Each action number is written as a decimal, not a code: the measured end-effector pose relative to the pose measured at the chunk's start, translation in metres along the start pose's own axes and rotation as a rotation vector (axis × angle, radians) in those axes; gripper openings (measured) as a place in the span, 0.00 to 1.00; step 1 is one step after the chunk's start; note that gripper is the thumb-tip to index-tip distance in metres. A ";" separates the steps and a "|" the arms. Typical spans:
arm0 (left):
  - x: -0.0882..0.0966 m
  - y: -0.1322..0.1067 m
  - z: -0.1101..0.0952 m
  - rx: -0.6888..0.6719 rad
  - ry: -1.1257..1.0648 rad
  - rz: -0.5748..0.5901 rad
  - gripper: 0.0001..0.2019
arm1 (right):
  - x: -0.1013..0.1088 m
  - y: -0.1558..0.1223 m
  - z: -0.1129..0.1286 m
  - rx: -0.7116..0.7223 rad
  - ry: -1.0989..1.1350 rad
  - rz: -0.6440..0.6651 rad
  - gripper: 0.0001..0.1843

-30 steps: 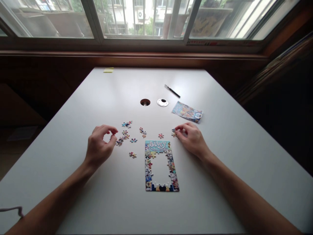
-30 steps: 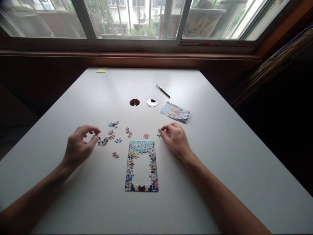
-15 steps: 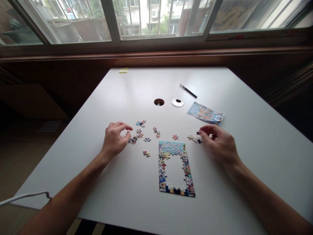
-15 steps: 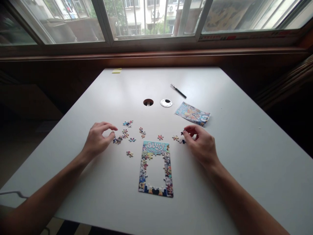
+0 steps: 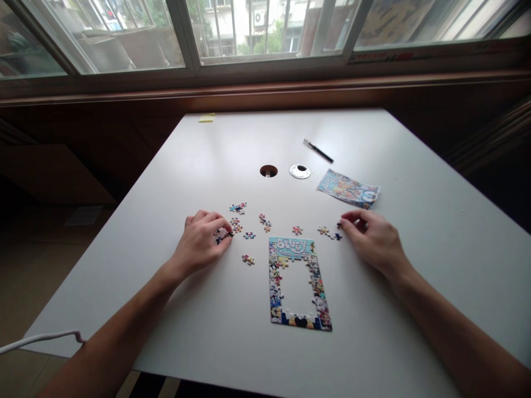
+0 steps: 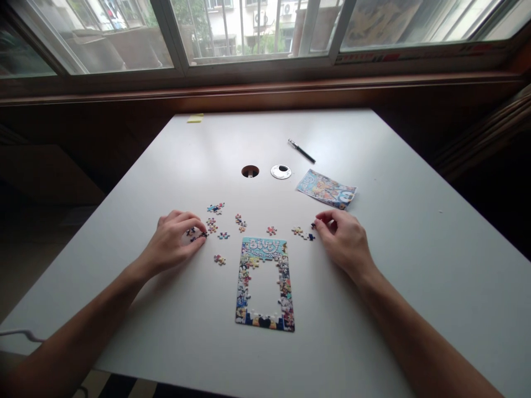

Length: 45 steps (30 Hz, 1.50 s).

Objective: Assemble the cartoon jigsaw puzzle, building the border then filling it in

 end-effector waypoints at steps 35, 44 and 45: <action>0.026 0.003 0.020 -0.136 0.046 0.067 0.07 | -0.002 0.002 -0.001 0.090 -0.026 -0.016 0.09; 0.018 0.001 0.024 -0.116 0.070 0.217 0.05 | 0.000 0.002 0.003 0.084 -0.033 -0.005 0.09; 0.017 0.001 0.024 -0.114 0.063 0.223 0.05 | 0.000 0.002 0.003 0.086 -0.033 -0.003 0.09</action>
Point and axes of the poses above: each hand's wrist, its own y-axis towards the middle knuckle, its own x-axis out of the back of the hand, z = x × y, the point moved 4 cm from there along y, towards the middle knuckle, and after that the axes turned 9 degrees about -y, right-handed, at the moved point
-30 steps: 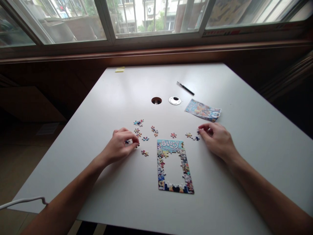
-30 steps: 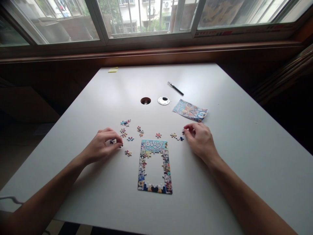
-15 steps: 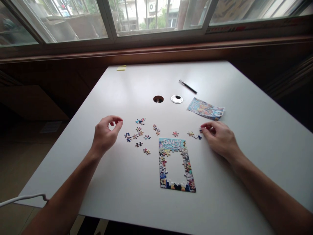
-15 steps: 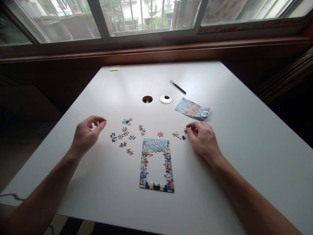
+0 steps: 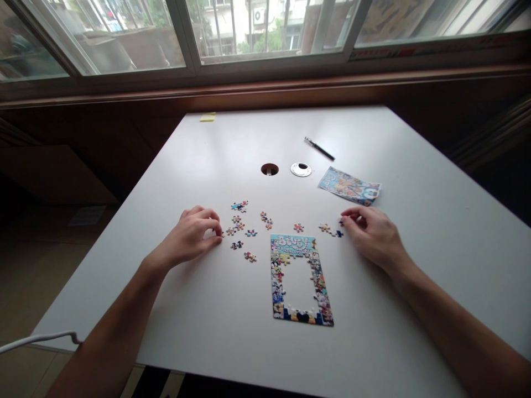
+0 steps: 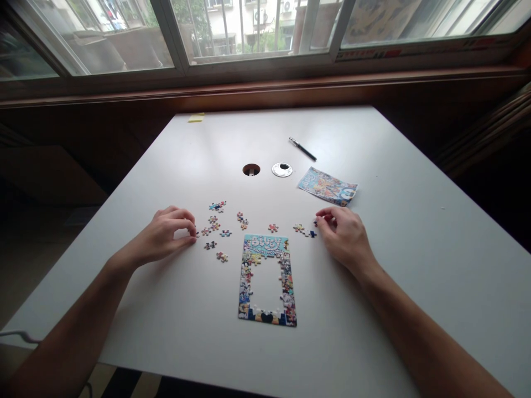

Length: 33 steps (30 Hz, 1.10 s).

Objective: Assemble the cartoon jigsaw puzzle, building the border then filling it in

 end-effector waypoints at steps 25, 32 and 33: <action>-0.036 0.027 -0.013 -0.057 0.093 -0.110 0.21 | 0.002 0.000 0.007 0.013 0.048 -0.001 0.08; -0.030 0.027 -0.008 -0.051 -0.041 -0.243 0.16 | 0.001 -0.002 0.007 0.021 0.052 -0.007 0.09; -0.030 0.027 -0.008 -0.047 -0.052 -0.250 0.16 | 0.001 -0.002 0.007 0.022 0.053 -0.010 0.09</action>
Point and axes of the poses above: each hand's wrist, its own y-axis towards the middle knuckle, its own x-axis out of the back of the hand, z = x × y, the point moved 4 cm from there along y, towards the middle knuckle, and after that the axes turned 9 degrees about -y, right-handed, at the moved point
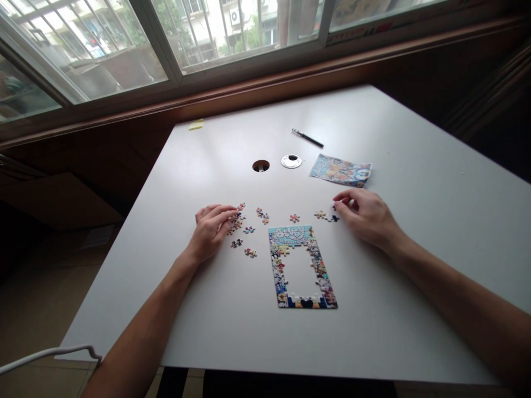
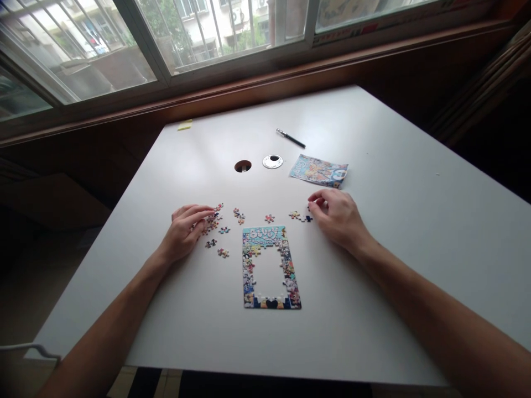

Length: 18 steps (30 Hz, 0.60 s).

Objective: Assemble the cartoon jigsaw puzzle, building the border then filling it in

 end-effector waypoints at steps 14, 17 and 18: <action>0.013 -0.005 0.004 0.032 -0.065 -0.151 0.17 | 0.000 0.000 0.001 0.000 0.009 -0.011 0.08; 0.021 -0.008 0.020 0.121 -0.058 -0.252 0.12 | 0.000 -0.001 0.000 0.000 0.018 -0.010 0.09; 0.022 -0.009 0.025 0.138 -0.051 -0.242 0.11 | 0.000 -0.001 0.000 0.002 0.019 -0.012 0.08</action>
Point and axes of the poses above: each hand's wrist, its own y-axis towards the middle knuckle, its own x-axis out of the back of the hand, z = x × y, the point moved 4 cm from there along y, towards the middle knuckle, and after that the axes turned 9 degrees about -y, right-handed, at the moved point
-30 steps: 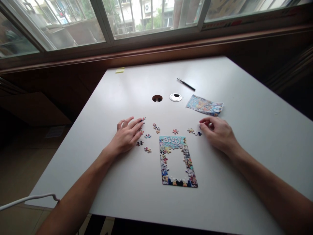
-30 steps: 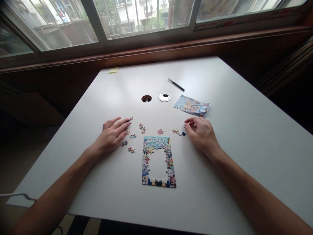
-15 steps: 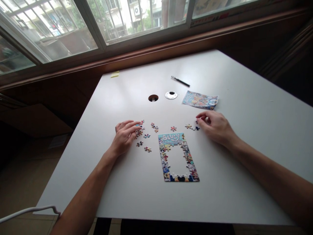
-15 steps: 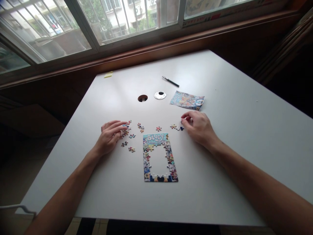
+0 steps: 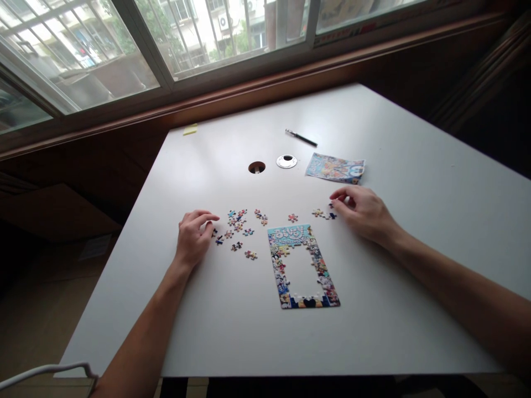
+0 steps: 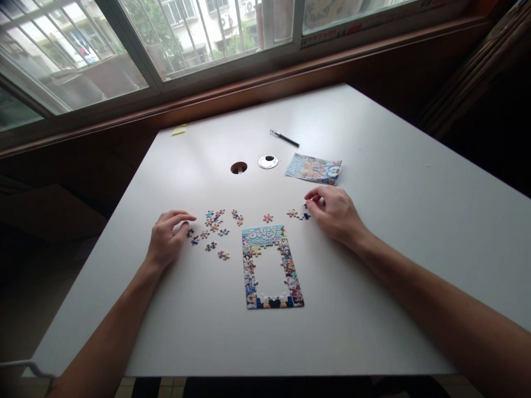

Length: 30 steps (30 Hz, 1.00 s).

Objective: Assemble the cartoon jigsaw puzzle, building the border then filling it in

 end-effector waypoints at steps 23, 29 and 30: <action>-0.008 -0.008 -0.016 -0.128 -0.010 0.149 0.10 | -0.002 -0.002 -0.006 0.064 -0.013 0.040 0.09; -0.009 -0.009 -0.018 -0.136 -0.024 0.158 0.10 | -0.002 -0.002 -0.006 0.077 -0.018 0.033 0.09; -0.010 -0.009 -0.018 -0.137 -0.028 0.164 0.10 | -0.002 -0.002 -0.006 0.079 -0.020 0.034 0.09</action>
Point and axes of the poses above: each hand's wrist, its own y-axis towards the middle knuckle, its own x-axis out of the back of the hand, z = x × y, the point moved 4 cm from there along y, towards the middle knuckle, and after that the axes turned 9 degrees about -y, right-handed, at the moved point
